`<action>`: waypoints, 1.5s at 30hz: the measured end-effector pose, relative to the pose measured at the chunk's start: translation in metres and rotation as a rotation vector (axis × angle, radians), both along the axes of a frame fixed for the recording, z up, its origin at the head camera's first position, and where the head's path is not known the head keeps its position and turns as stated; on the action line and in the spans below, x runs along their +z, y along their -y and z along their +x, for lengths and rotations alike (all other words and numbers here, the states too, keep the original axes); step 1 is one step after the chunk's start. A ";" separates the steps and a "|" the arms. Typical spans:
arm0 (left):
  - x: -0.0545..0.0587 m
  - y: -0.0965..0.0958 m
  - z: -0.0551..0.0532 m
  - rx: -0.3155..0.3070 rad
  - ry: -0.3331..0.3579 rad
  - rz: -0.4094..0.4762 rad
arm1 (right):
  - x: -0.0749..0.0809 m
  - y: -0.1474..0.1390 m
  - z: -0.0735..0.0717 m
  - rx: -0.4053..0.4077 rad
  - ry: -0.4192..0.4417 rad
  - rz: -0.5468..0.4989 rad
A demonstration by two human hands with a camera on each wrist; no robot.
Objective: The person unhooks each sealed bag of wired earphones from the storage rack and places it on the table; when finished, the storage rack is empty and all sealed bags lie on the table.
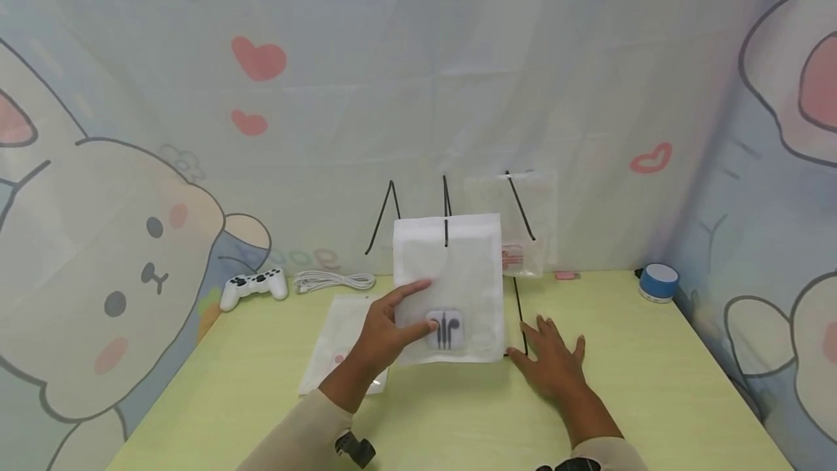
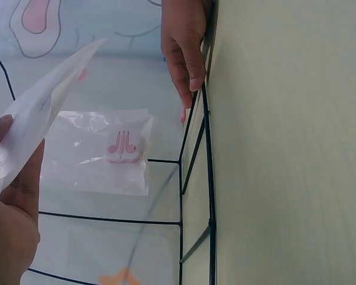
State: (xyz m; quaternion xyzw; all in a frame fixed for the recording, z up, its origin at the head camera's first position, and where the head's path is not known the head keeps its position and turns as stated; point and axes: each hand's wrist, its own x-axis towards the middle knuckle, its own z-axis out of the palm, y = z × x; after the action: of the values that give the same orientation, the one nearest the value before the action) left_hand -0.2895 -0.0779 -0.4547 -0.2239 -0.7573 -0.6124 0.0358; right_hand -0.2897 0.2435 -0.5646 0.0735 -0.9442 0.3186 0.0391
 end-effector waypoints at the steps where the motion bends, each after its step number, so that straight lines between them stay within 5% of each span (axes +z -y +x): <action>1: 0.001 0.001 0.001 0.003 -0.002 -0.006 | 0.000 0.000 0.000 0.000 -0.002 0.000; 21: -0.002 0.022 0.012 -0.012 -0.178 -0.146 | -0.001 0.000 0.001 -0.003 0.003 -0.005; 45: -0.004 0.036 0.021 -0.109 -0.371 -0.177 | 0.002 0.001 0.003 -0.003 0.010 -0.010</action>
State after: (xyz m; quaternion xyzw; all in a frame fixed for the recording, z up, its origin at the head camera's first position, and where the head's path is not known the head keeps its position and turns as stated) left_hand -0.2689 -0.1143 -0.4591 -0.3754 -0.7756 -0.4928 0.1216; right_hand -0.2867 0.2424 -0.5624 0.0703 -0.9429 0.3237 0.0353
